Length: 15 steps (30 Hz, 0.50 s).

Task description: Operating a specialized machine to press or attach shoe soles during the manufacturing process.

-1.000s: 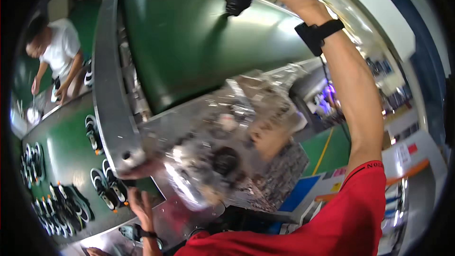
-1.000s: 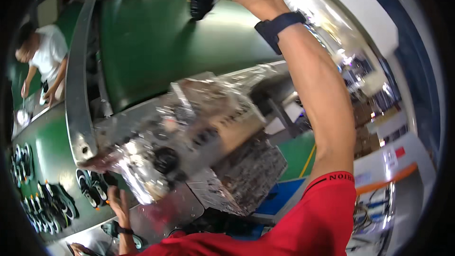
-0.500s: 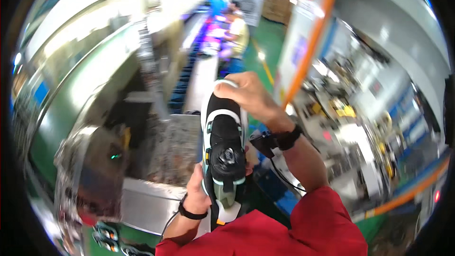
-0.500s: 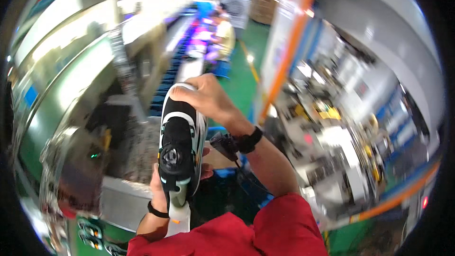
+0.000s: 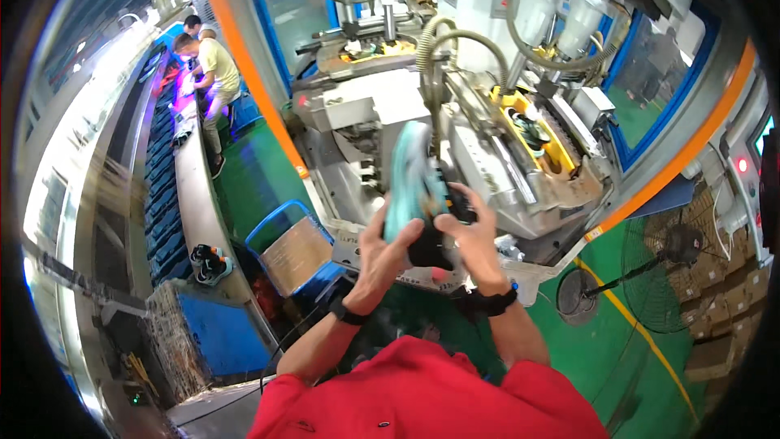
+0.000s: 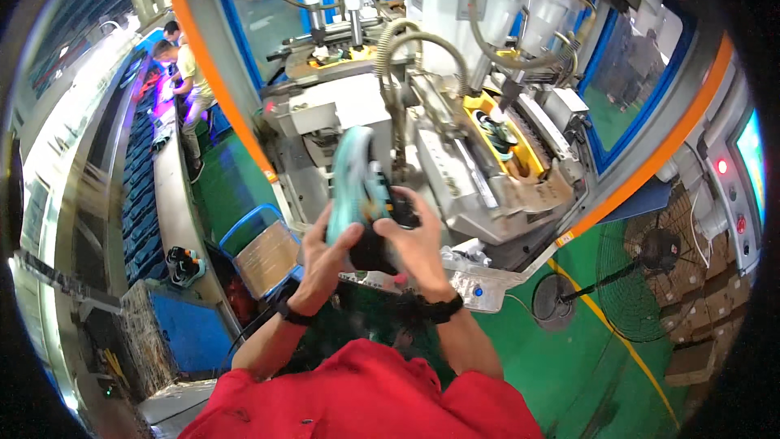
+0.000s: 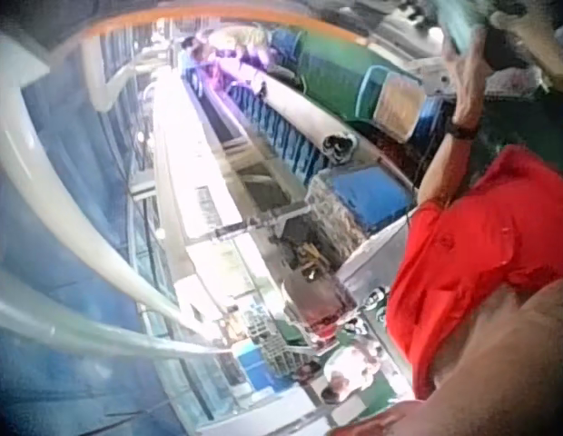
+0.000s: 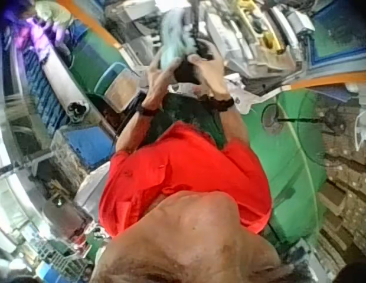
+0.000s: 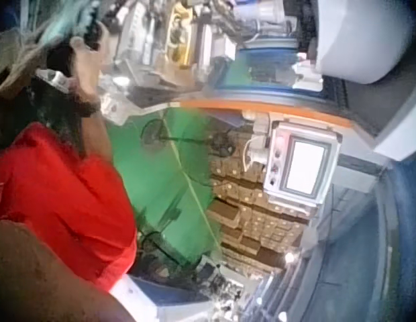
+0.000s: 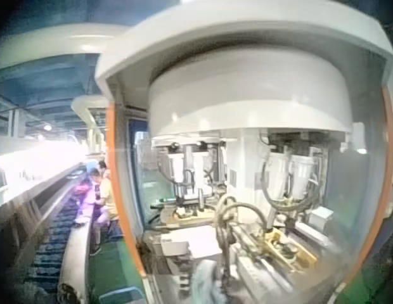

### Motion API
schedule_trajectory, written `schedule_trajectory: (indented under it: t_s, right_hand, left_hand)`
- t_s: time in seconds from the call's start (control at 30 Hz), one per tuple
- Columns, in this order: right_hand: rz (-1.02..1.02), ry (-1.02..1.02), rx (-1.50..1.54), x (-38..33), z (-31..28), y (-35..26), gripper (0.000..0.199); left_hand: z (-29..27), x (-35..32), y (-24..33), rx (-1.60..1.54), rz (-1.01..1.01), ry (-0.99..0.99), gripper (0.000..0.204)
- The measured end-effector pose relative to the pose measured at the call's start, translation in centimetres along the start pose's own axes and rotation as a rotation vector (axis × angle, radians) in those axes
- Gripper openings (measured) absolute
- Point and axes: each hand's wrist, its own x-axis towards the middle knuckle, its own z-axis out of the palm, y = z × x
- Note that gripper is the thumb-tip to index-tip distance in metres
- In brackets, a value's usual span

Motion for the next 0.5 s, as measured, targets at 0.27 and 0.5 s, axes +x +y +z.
schedule_trajectory:
  t_s: [0.27,0.5]
  right_hand:
    - [-0.079,0.544,-0.050,2.8,-15.4,1.9,0.050]
    - [-0.055,0.821,-0.211,1.3,-18.8,0.6,0.051]
  left_hand:
    - [14.2,18.7,-9.9,0.222,0.113,-0.158,0.059]
    - [19.3,33.1,-16.9,0.665,-0.002,-0.071,0.046]
